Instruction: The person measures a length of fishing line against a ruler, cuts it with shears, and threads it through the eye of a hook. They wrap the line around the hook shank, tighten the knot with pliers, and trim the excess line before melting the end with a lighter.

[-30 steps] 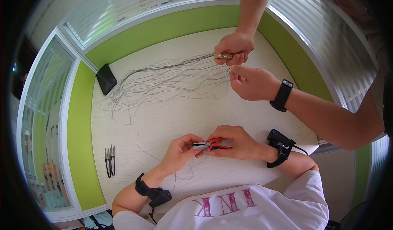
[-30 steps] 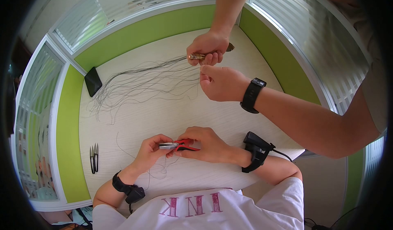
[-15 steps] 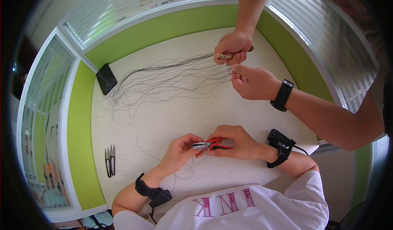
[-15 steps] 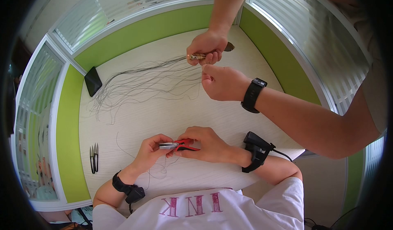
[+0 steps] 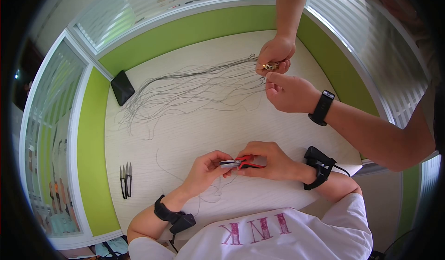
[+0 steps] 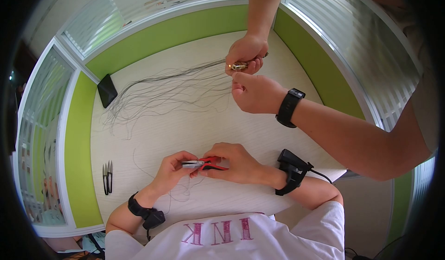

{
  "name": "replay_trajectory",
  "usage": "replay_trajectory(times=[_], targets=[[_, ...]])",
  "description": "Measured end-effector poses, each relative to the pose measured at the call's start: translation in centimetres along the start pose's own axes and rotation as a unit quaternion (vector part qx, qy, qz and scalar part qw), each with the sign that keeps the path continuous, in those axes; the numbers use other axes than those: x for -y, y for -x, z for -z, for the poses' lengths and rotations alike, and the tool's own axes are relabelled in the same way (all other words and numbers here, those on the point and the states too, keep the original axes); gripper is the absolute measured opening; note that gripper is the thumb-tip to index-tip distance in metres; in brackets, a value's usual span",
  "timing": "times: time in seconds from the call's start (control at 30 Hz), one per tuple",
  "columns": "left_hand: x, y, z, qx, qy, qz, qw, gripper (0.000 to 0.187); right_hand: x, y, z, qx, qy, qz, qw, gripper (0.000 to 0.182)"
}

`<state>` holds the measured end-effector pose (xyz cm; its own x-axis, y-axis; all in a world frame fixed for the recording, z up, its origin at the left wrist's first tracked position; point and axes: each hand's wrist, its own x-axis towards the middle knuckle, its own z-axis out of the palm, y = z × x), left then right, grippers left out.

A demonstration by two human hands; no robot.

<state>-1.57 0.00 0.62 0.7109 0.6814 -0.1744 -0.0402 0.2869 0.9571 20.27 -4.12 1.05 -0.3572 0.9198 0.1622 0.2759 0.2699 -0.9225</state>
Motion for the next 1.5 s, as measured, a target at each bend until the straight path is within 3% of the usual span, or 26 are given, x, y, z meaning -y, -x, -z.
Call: replay_trajectory(times=[1.5], targets=[[-0.08,-0.02,0.04,-0.004,-0.014,-0.001,1.0,0.016,0.08,-0.21,0.07,-0.003,0.006,0.02,1.0,0.033]])
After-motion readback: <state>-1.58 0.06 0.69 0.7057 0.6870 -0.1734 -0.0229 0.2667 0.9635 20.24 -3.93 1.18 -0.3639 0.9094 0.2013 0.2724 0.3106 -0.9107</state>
